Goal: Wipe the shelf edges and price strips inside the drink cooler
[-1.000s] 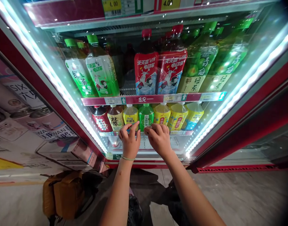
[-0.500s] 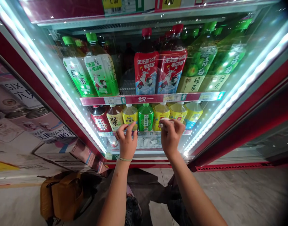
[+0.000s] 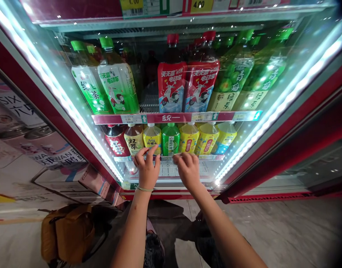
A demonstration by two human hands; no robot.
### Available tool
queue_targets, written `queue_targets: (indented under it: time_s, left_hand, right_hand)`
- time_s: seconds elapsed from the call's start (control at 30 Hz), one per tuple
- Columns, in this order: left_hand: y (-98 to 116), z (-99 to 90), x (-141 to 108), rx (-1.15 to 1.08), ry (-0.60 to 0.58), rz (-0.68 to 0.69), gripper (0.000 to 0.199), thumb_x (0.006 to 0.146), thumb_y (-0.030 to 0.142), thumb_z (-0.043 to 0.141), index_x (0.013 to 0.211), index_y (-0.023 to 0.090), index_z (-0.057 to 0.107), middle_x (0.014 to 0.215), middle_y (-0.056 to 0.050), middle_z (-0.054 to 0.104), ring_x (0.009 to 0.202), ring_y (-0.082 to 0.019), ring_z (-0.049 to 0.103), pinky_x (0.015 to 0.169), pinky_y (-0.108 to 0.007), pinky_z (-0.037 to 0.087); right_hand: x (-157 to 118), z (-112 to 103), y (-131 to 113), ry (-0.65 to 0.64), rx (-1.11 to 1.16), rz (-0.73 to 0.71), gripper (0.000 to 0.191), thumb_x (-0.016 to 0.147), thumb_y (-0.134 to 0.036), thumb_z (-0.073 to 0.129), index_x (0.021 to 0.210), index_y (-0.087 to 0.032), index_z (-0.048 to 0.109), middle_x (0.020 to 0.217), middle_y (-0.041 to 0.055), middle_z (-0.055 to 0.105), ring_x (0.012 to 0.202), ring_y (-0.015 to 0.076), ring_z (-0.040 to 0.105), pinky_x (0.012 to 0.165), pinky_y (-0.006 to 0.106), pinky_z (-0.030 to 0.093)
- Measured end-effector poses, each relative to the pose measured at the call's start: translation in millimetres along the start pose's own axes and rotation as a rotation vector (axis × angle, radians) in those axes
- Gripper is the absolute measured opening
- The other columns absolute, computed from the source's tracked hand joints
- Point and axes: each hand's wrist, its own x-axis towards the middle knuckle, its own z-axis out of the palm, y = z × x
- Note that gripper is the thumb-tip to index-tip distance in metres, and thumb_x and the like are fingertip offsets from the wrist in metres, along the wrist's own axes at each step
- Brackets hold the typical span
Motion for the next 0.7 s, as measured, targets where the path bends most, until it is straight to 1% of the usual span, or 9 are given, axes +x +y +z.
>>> queue_targets:
  time_s: [0.03, 0.1, 0.23, 0.3, 0.37, 0.47, 0.53, 0.6, 0.7]
  left_hand:
    - [0, 0.0, 0, 0.004, -0.001, 0.002, 0.044, 0.094, 0.017, 0.066, 0.137, 0.026, 0.060, 0.121, -0.011, 0.051, 0.116, -0.026, 0.054, 0.108, -0.048, 0.044]
    - [0, -0.3, 0, 0.013, -0.004, 0.003, 0.044, 0.094, 0.017, 0.066, 0.137, 0.026, 0.060, 0.121, -0.011, 0.051, 0.116, -0.025, 0.055, 0.108, -0.048, 0.044]
    - [0, -0.5, 1, 0.019, -0.005, 0.004, 0.044, 0.094, 0.016, 0.066, 0.136, 0.027, 0.059, 0.120, -0.010, 0.050, 0.115, -0.025, 0.055, 0.108, -0.048, 0.045]
    - [0, -0.3, 1, 0.022, 0.000, 0.004, 0.043, 0.094, 0.016, 0.066, 0.136, 0.027, 0.060, 0.120, -0.010, 0.050, 0.115, -0.025, 0.055, 0.108, -0.048, 0.045]
    - [0, -0.2, 0, 0.021, 0.002, 0.003, 0.043, 0.094, 0.016, 0.066, 0.136, 0.026, 0.060, 0.120, -0.011, 0.050, 0.115, -0.025, 0.054, 0.107, -0.048, 0.045]
    - [1, -0.8, 0, 0.013, -0.013, 0.004, 0.044, 0.095, 0.015, 0.064, 0.137, 0.026, 0.059, 0.121, -0.011, 0.050, 0.115, -0.025, 0.054, 0.107, -0.048, 0.045]
    - [0, -1.8, -1, 0.017, -0.022, 0.002, 0.044, 0.095, 0.015, 0.064, 0.138, 0.026, 0.059, 0.121, -0.011, 0.050, 0.116, -0.025, 0.054, 0.108, -0.049, 0.045]
    - [0, -3.3, 0, 0.024, -0.027, -0.002, 0.044, 0.095, 0.016, 0.065, 0.137, 0.027, 0.060, 0.121, -0.011, 0.050, 0.116, -0.026, 0.054, 0.108, -0.049, 0.045]
    - [0, -6.7, 2, 0.020, -0.045, -0.021, 0.043, 0.095, 0.016, 0.065, 0.136, 0.028, 0.060, 0.122, -0.011, 0.050, 0.117, -0.026, 0.053, 0.109, -0.049, 0.045]
  right_hand:
    - [3, 1, -3, -0.030, 0.024, -0.032, 0.030, 0.094, -0.009, 0.061, 0.116, -0.028, 0.069, 0.109, 0.0066, 0.065, 0.101, 0.0215, 0.057, 0.090, 0.036, 0.047]
    - [12, -1, -3, 0.008, 0.079, 0.019, 0.040, 0.094, -0.008, 0.058, 0.126, -0.031, 0.066, 0.116, 0.0071, 0.065, 0.107, 0.0223, 0.057, 0.094, 0.038, 0.048]
    - [30, -13, 19, 0.320, 0.140, 0.282, 0.047, 0.095, -0.011, 0.055, 0.138, -0.032, 0.053, 0.117, 0.0081, 0.059, 0.111, 0.0233, 0.057, 0.094, 0.042, 0.049]
    - [35, -17, 24, 0.408, 0.160, 0.361, 0.045, 0.095, -0.012, 0.056, 0.137, -0.030, 0.051, 0.114, 0.0086, 0.057, 0.110, 0.0236, 0.057, 0.091, 0.042, 0.051]
    - [36, -17, 17, 0.369, 0.170, 0.333, 0.038, 0.096, -0.011, 0.056, 0.129, -0.029, 0.057, 0.114, 0.0085, 0.058, 0.110, 0.0232, 0.058, 0.092, 0.041, 0.051]
    - [32, -10, -4, 0.111, 0.163, 0.070, 0.033, 0.097, -0.008, 0.056, 0.120, -0.029, 0.065, 0.115, 0.0072, 0.063, 0.108, 0.0215, 0.059, 0.096, 0.039, 0.050]
    - [27, -6, -10, -0.016, 0.141, -0.064, 0.034, 0.095, -0.006, 0.057, 0.119, -0.028, 0.068, 0.113, 0.0069, 0.065, 0.105, 0.0209, 0.058, 0.094, 0.037, 0.050]
    - [22, -4, -6, 0.013, 0.094, -0.050, 0.032, 0.092, -0.006, 0.059, 0.113, -0.027, 0.071, 0.110, 0.0069, 0.064, 0.102, 0.0210, 0.056, 0.090, 0.037, 0.048]
    - [24, -4, 7, 0.244, 0.055, 0.170, 0.024, 0.091, -0.011, 0.064, 0.106, -0.027, 0.074, 0.109, 0.0079, 0.055, 0.103, 0.0226, 0.053, 0.086, 0.037, 0.047]
